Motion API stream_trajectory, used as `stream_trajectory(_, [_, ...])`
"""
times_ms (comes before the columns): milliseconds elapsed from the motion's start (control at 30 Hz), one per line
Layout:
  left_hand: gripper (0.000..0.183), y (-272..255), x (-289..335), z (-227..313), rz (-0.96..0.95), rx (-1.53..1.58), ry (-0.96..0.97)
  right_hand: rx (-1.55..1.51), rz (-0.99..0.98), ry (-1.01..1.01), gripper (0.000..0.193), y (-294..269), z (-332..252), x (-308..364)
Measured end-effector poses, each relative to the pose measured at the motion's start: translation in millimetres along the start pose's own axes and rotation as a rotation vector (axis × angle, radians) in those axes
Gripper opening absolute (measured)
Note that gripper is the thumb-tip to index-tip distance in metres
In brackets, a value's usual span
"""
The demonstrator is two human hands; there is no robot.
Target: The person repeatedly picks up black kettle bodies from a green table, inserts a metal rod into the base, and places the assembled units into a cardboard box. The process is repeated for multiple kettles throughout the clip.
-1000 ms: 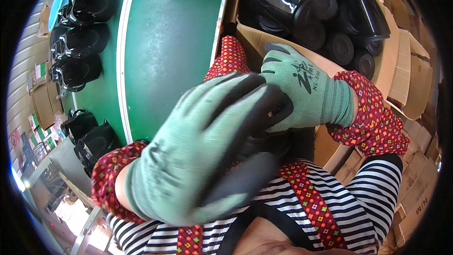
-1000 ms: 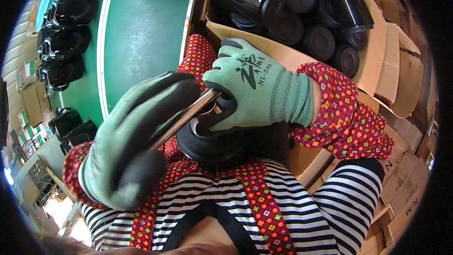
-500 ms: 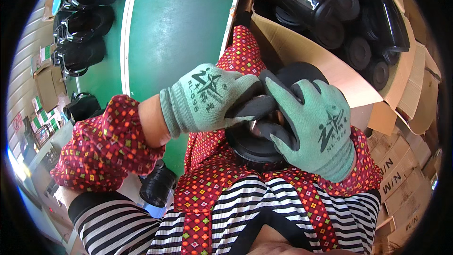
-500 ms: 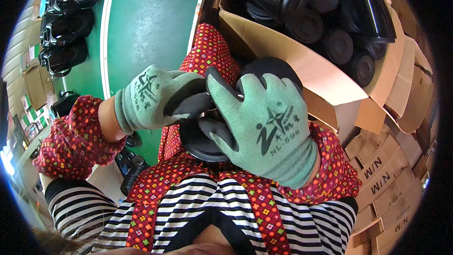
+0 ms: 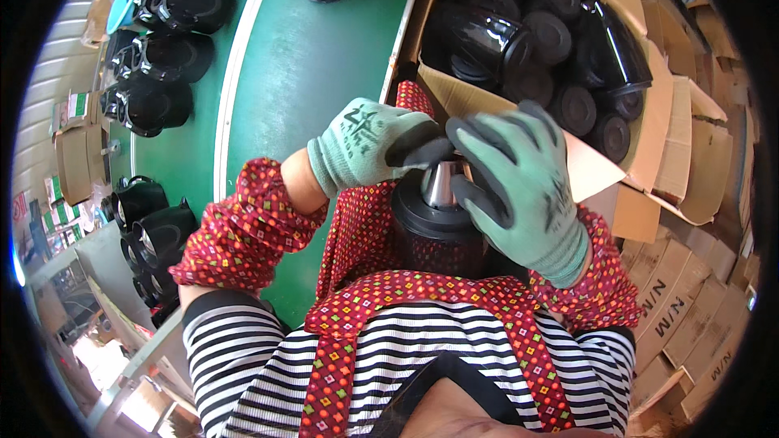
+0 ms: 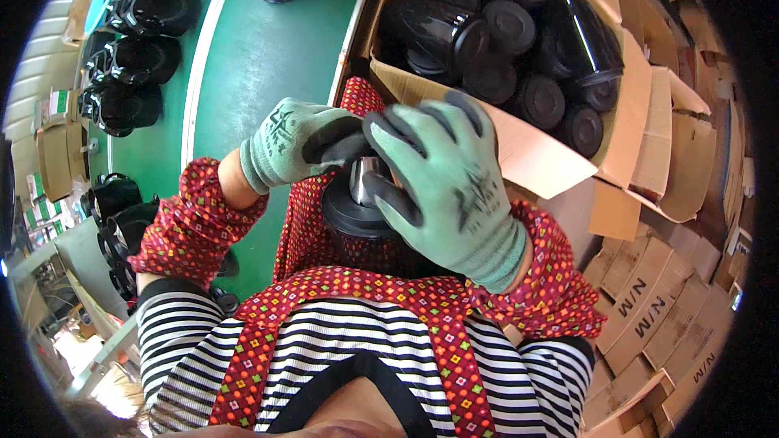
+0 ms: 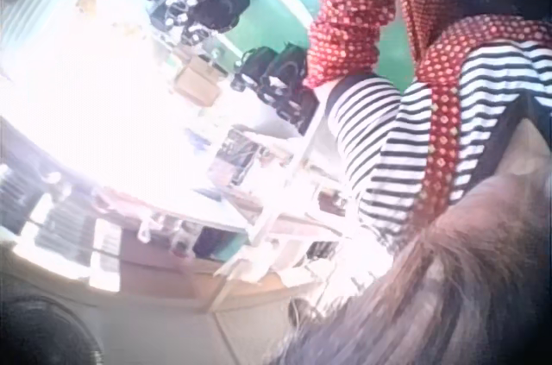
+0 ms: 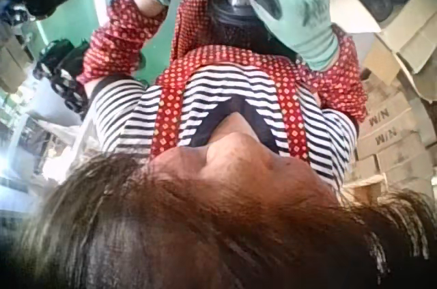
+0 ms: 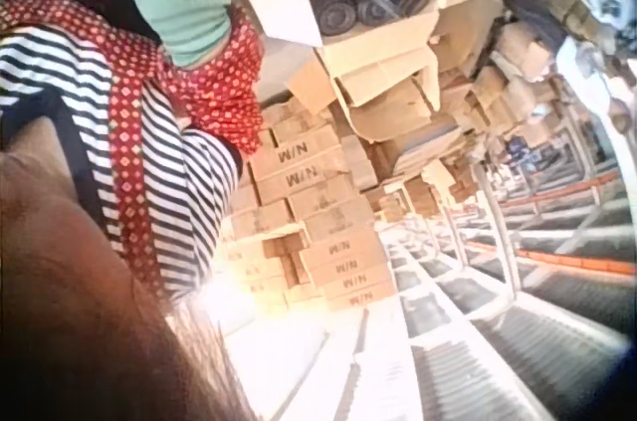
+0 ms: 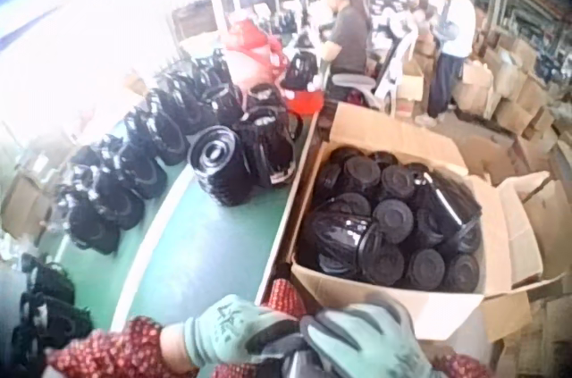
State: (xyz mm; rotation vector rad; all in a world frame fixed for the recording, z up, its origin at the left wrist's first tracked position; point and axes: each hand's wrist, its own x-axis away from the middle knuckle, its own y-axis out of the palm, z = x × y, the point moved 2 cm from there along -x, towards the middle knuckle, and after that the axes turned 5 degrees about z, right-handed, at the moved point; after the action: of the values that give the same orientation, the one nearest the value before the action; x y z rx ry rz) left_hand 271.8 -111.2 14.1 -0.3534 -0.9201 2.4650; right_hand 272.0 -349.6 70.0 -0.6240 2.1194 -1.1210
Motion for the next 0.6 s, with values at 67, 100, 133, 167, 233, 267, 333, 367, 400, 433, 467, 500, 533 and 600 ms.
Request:
stream_trajectory(67, [0.031,4,24,-1,0.225,0.026,-0.064,0.03,0.11,-0.015,0.07,-9,-2,17])
stream_trajectory(100, [0.027,6,39,-6,0.336,0.028,-0.17,-0.041,0.084,-0.004,0.072,-7,-3,27])
stream_trajectory(133, [0.023,6,51,-11,0.453,-0.014,-0.154,-0.112,0.057,0.006,0.073,-3,-2,36])
stream_trajectory(167, [0.021,9,68,-17,0.516,-0.087,-0.242,-0.272,-0.011,0.034,0.078,6,2,46])
stream_trajectory(233, [0.016,22,109,-40,0.62,-0.194,-0.42,-0.51,-0.046,0.094,0.073,24,-1,59])
stream_trajectory(267, [0.014,31,129,-56,0.661,-0.234,-0.51,-0.609,-0.063,0.107,0.069,33,-3,63])
stream_trajectory(333, [0.014,44,170,-70,0.731,-0.277,-0.58,-0.62,0.05,0.088,0.055,43,-1,71])
stream_trajectory(367, [0.021,48,189,-80,0.621,-0.327,-0.722,-0.676,0.091,0.127,0.049,45,-7,70])
stream_trajectory(400, [0.03,45,196,-81,0.589,-0.34,-0.707,-0.77,0.146,0.174,0.045,50,-7,66])
stream_trajectory(433, [0.043,54,210,-84,0.67,-0.395,-0.667,-0.742,0.154,0.187,0.04,53,-7,66])
stream_trajectory(467, [0.061,45,204,-66,0.645,-0.449,-0.675,-0.701,0.228,0.179,0.032,60,-3,62])
stream_trajectory(500, [0.081,46,204,-56,0.679,-0.377,-0.63,-0.857,0.258,0.43,0.028,65,4,65])
stream_trajectory(533, [0.089,48,204,-43,0.699,-0.323,-0.516,-0.913,0.256,0.47,0.026,51,-1,48])
stream_trajectory(600, [0.103,44,197,2,0.635,-0.015,-0.385,-0.883,0.343,0.457,0.031,42,14,23])
